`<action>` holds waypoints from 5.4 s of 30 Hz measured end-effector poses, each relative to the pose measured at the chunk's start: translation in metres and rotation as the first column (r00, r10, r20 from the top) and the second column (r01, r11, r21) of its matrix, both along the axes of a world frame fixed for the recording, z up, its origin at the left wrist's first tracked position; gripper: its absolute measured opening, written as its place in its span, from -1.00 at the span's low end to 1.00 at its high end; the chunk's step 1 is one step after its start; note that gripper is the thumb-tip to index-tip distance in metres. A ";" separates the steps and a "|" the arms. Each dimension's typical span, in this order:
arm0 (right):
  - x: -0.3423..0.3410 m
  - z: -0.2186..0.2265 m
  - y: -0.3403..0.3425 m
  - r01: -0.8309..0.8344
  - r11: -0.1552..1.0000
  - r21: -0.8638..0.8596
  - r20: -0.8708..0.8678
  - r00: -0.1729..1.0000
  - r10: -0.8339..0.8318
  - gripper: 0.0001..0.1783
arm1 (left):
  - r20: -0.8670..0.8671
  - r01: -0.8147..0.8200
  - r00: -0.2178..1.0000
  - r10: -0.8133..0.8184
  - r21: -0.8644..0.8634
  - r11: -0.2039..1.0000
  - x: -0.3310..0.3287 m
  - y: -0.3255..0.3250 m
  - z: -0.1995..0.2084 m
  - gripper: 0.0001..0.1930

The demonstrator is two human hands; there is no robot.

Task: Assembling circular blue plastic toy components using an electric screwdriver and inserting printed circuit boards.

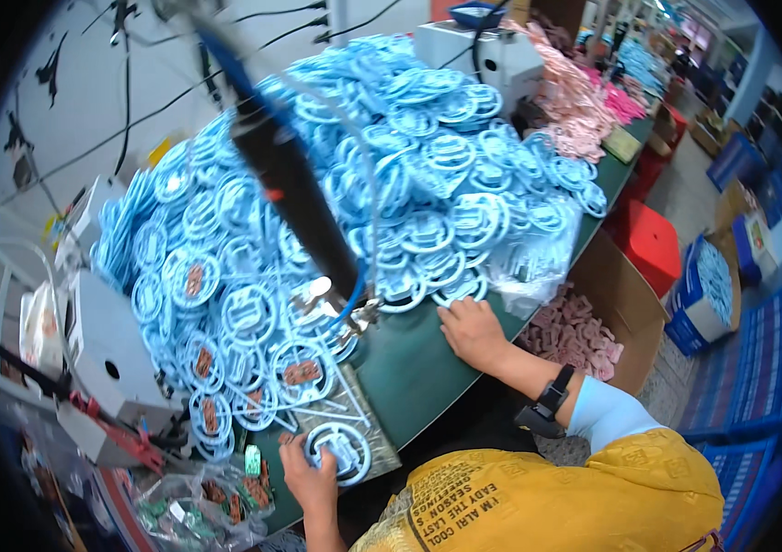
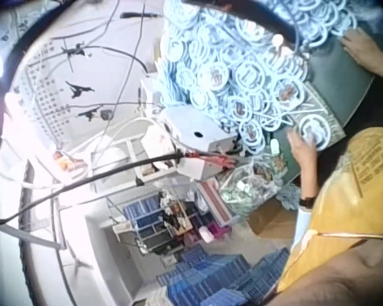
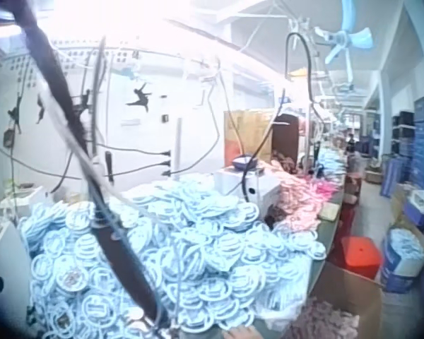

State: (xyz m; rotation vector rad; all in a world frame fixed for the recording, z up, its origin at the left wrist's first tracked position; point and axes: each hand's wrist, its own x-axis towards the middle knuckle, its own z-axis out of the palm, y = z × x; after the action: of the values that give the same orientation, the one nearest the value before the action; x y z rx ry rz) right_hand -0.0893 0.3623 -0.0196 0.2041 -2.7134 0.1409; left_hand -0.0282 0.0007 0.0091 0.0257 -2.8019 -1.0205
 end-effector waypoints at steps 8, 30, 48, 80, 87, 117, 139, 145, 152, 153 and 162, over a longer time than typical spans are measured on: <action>-0.048 0.002 -0.028 -0.068 0.987 -0.145 -0.096 0.994 0.055 -0.41 | 0.050 -0.064 0.996 0.067 -0.072 0.995 0.003 0.004 0.010 -0.67; -0.067 0.003 -0.065 -0.323 0.894 -0.311 0.259 0.876 0.406 -0.72 | 0.042 -0.065 0.996 0.082 -0.307 0.949 0.005 0.011 0.016 -0.65; -0.141 0.054 -0.130 -0.067 0.388 -0.919 0.233 0.702 0.673 -0.71 | 0.012 -0.042 0.999 0.045 -0.185 0.982 -0.003 0.008 0.008 -0.61; -0.092 0.044 -0.164 -0.729 0.680 0.077 0.113 0.684 0.721 -0.67 | -0.064 -0.102 0.993 0.101 -0.006 0.995 0.022 -0.006 0.001 -0.62; -0.056 0.059 -0.176 -0.804 0.593 -0.031 -0.013 0.594 0.804 -0.57 | 0.004 -0.072 0.997 0.072 0.044 0.996 0.018 -0.006 -0.005 -0.58; -0.048 0.087 -0.188 -0.809 0.579 -0.102 0.007 0.582 0.813 -0.46 | 0.017 0.014 1.000 -0.016 0.084 0.996 -0.002 0.006 -0.020 -0.58; 0.010 0.029 0.084 0.113 0.980 -0.164 -0.101 0.986 -0.131 -0.18 | -0.314 0.339 0.836 -0.450 -0.350 0.873 -0.054 0.058 0.039 -0.44; -0.063 0.007 0.092 0.005 0.998 0.055 -0.182 0.983 0.005 -0.29 | -0.201 0.658 0.614 -0.763 -0.403 0.635 -0.078 0.176 0.053 -0.26; -0.127 0.014 0.084 0.013 0.949 0.314 -0.314 0.945 0.091 -0.50 | -0.020 0.623 0.515 -0.857 -0.679 0.390 -0.136 0.248 0.007 -0.35; -0.133 0.020 0.098 -0.024 0.960 0.280 -0.360 0.924 0.128 -0.54 | -0.084 0.541 0.519 -0.851 -0.738 0.403 -0.144 0.258 0.007 -0.49; -0.183 0.080 0.132 -0.094 0.995 0.025 -0.248 0.964 0.097 -0.70 | -0.283 0.259 0.654 -0.701 -0.787 0.560 -0.214 0.248 0.030 -0.74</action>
State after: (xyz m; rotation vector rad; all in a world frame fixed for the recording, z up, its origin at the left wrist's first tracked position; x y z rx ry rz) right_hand -0.2720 0.4941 0.0608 0.3340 -2.4558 0.1169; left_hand -0.2424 0.2491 0.0387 -1.0750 -2.4032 0.1010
